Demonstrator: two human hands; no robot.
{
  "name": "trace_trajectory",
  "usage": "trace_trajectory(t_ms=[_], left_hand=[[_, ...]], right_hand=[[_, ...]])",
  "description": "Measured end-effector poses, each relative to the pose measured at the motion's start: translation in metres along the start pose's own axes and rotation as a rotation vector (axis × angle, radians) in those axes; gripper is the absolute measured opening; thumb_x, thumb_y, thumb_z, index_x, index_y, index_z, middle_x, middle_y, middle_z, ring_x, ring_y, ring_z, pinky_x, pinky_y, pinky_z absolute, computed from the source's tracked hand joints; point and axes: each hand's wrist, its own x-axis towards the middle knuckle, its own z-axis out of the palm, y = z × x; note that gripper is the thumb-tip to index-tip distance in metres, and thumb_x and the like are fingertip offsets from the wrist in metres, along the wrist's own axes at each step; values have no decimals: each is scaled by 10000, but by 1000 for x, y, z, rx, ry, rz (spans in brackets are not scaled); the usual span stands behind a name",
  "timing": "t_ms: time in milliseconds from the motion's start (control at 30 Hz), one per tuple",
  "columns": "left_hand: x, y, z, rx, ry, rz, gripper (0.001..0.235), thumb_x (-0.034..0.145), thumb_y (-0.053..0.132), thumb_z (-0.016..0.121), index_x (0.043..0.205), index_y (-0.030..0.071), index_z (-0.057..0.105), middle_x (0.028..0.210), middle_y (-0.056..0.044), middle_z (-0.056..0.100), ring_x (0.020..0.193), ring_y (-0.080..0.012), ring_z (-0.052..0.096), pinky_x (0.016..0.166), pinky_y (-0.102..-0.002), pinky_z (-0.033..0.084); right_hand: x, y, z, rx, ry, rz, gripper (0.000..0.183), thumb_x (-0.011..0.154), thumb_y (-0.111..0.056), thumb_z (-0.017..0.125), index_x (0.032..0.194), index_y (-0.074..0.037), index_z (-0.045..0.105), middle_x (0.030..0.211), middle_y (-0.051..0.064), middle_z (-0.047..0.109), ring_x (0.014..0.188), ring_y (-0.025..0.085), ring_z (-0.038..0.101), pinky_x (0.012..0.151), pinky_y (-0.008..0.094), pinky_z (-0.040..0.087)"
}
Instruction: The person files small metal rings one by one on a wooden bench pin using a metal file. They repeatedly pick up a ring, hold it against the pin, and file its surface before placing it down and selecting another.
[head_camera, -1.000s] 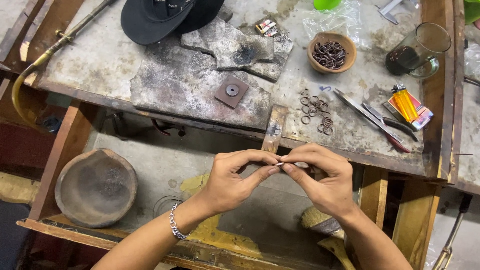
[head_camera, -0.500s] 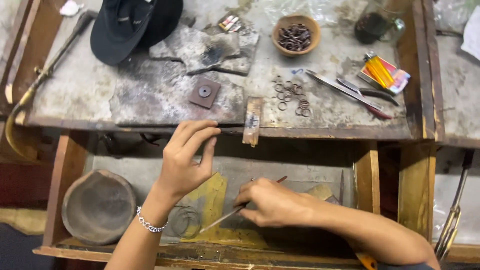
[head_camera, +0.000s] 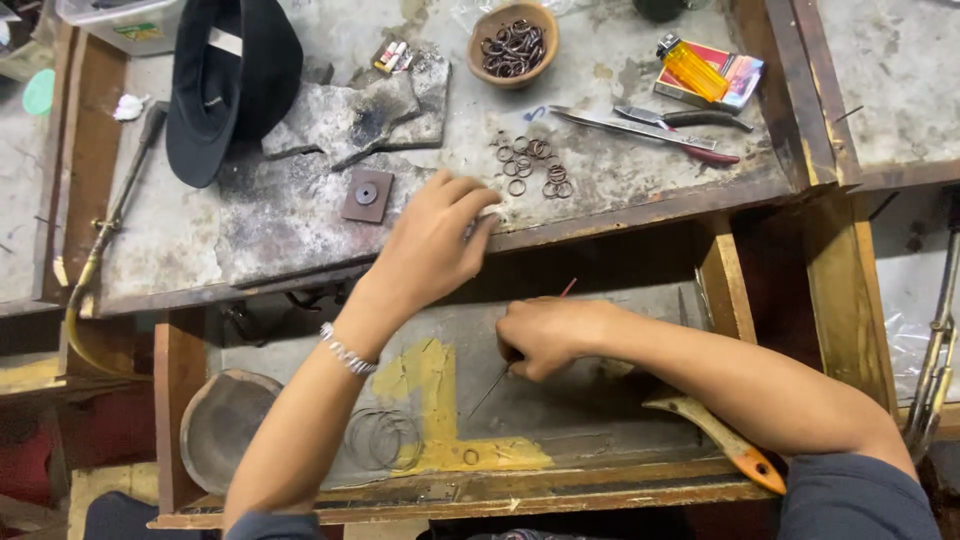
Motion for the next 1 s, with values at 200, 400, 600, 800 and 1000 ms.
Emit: trace_trajectory(t_ms=[200,400,600,800,1000], left_hand=[[25,-22,32,185,-219,-87,187,894,101,644,1011,79,788,907,-162,722,844,-363,666,775,-444,555],[30,-32,42,218,-270,-148,139,888,120,675,924,105,809,879,-143,710,823,-353,669,756,-446,567],[6,-14,-3,-46,-56,-141,92,935,45,628,983,38,707,934,-159,679,879,-391,683,799,-447,556],[-65,7,-46,-144,154,-297,74,937,91,705,998,127,725,903,-69,716,857,-298,724,766,-379,571],[-100,14,-27,-238,237,-407,84,940,78,701,1001,47,751,995,-109,754,910,-277,743,824,-349,582]], right_hand=[[-11,-3,-13,58,-54,-10,299,851,-350,707,793,-67,788,741,160,748,703,340,747,615,423,596],[-17,-2,-22,75,-74,-20,327,876,-362,710,830,-48,790,750,163,751,680,309,737,603,399,591],[-37,-13,-57,228,-134,-73,298,931,-296,663,984,-44,813,912,187,791,831,352,755,778,462,591],[-56,0,-80,348,173,-187,223,905,-114,662,1057,-52,813,1033,215,818,1014,412,760,928,529,550],[-53,9,-107,144,732,-67,207,917,-117,729,1110,-74,792,962,118,793,825,241,725,802,405,539]])
